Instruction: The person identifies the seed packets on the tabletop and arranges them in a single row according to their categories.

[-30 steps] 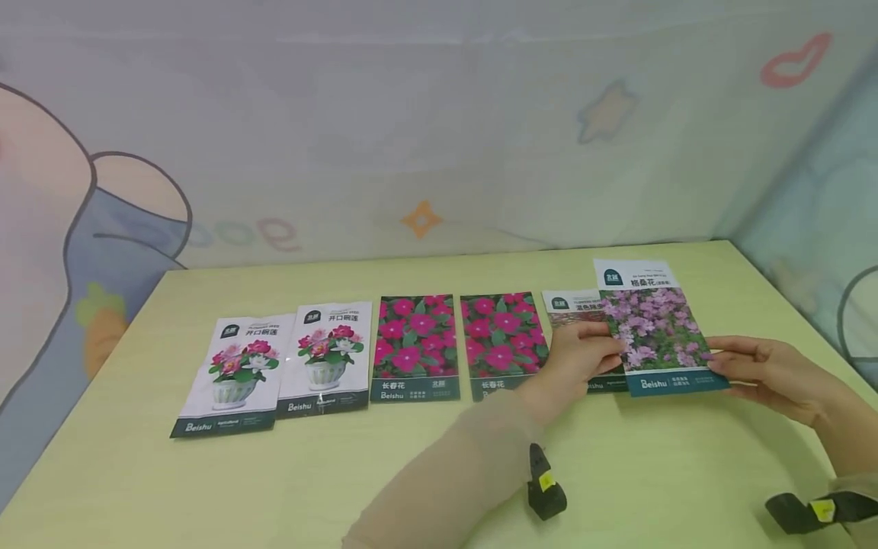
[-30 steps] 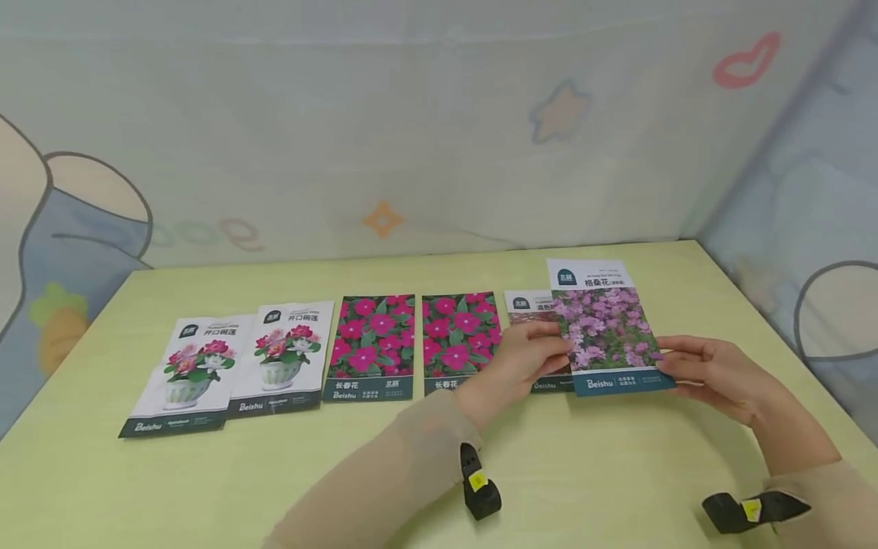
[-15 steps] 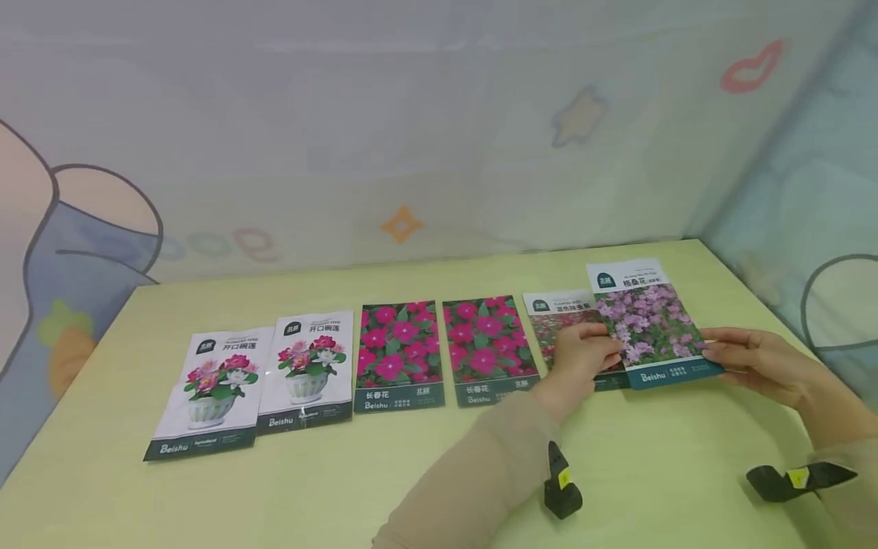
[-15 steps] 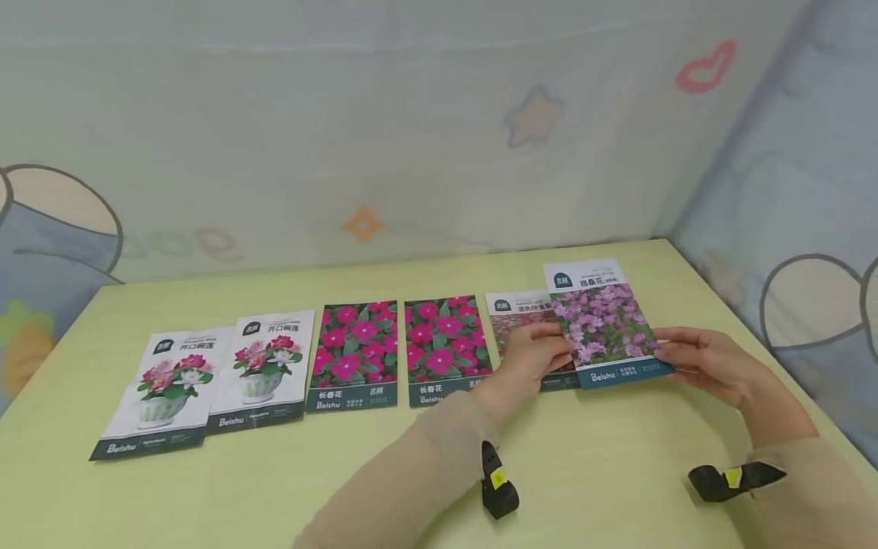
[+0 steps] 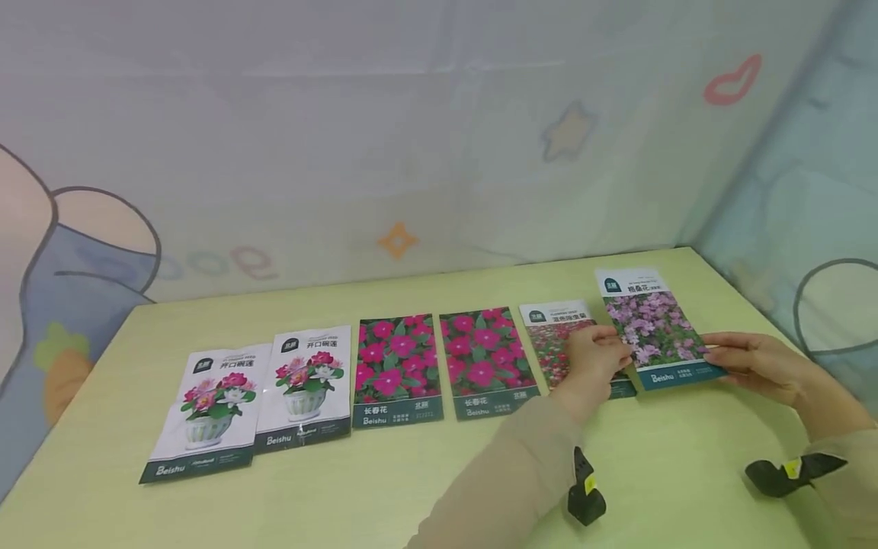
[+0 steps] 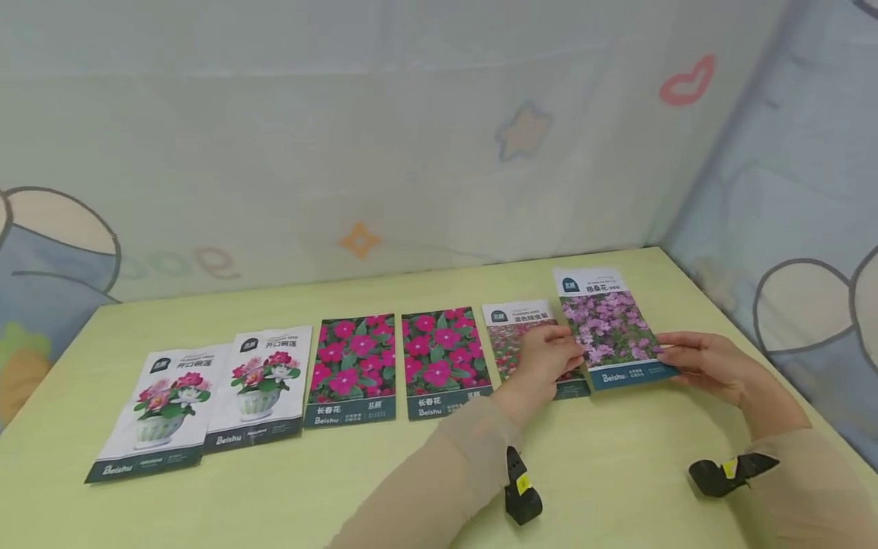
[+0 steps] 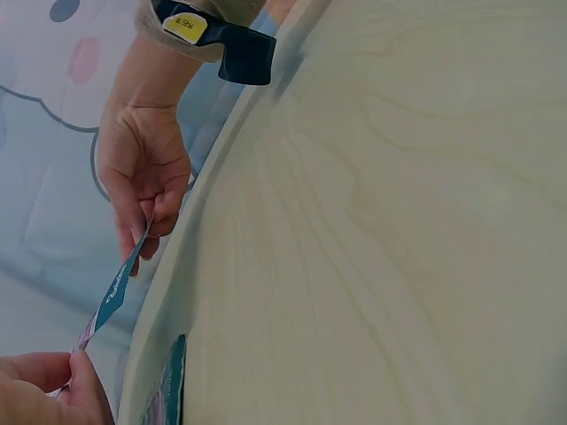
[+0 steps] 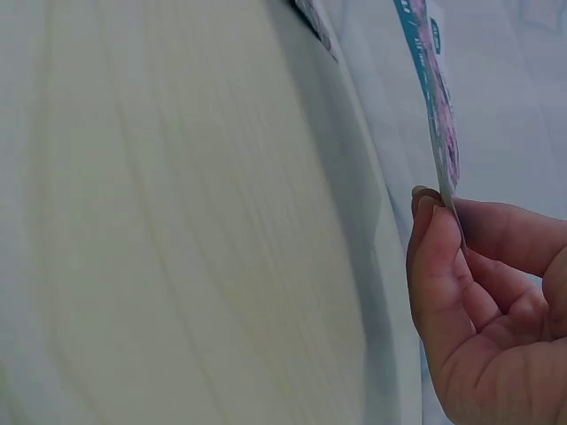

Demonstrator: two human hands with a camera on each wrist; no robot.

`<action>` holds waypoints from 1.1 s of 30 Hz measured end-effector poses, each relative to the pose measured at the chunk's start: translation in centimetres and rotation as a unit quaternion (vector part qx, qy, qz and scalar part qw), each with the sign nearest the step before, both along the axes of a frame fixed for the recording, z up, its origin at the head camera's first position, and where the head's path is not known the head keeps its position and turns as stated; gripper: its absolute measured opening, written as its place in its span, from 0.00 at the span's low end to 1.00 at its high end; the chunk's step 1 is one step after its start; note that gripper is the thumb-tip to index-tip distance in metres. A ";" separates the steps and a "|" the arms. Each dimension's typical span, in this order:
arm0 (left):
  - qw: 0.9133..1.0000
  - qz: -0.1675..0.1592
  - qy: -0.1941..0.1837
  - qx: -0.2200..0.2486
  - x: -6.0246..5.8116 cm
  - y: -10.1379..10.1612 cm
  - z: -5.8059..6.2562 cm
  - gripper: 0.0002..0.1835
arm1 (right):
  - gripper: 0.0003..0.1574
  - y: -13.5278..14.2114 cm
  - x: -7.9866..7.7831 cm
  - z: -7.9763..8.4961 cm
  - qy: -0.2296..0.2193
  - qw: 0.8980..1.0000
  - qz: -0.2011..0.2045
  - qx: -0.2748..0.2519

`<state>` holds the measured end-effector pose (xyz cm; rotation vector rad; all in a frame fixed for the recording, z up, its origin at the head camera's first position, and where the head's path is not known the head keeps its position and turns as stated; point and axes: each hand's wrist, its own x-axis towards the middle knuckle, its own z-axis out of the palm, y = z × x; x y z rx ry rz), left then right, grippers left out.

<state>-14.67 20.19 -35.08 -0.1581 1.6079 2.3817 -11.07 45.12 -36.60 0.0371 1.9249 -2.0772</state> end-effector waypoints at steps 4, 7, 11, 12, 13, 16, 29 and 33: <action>1.000 0.011 -0.022 -0.018 0.0 -0.5 -0.7 0.14 | 0.22 -0.7 -0.2 -0.5 -0.015 1.000 0.003 0.014; 0.999 0.002 -0.022 -0.026 0.2 -0.6 -1.0 0.15 | 0.22 -1.0 -0.4 -0.7 -0.026 0.999 -0.007 0.028; 0.999 -0.014 -0.019 -0.028 0.3 -0.4 -0.7 0.17 | 0.22 -0.9 -0.9 -0.4 -0.030 0.998 -0.026 0.058; 0.999 -0.015 -0.020 -0.029 0.3 -0.3 -0.5 0.18 | 0.22 -0.8 -1.1 -0.3 -0.032 0.997 -0.031 0.066; 0.999 -0.019 -0.023 -0.032 0.3 -0.3 -0.4 0.19 | 0.22 -0.7 -1.3 -0.3 -0.032 0.996 -0.031 0.071; 0.998 -0.030 -0.030 -0.047 0.3 -0.3 -0.1 0.20 | 0.23 -0.6 -1.6 -0.2 -0.032 0.996 -0.020 0.083; 0.992 -0.111 -0.026 -0.052 0.3 -1.1 -0.1 0.15 | 0.22 -0.4 -2.9 0.4 -0.051 0.987 -0.020 0.152; 0.992 -0.117 -0.030 -0.036 0.2 -1.2 0.1 0.06 | 0.13 -0.3 -2.8 0.8 -0.045 0.981 -0.015 0.188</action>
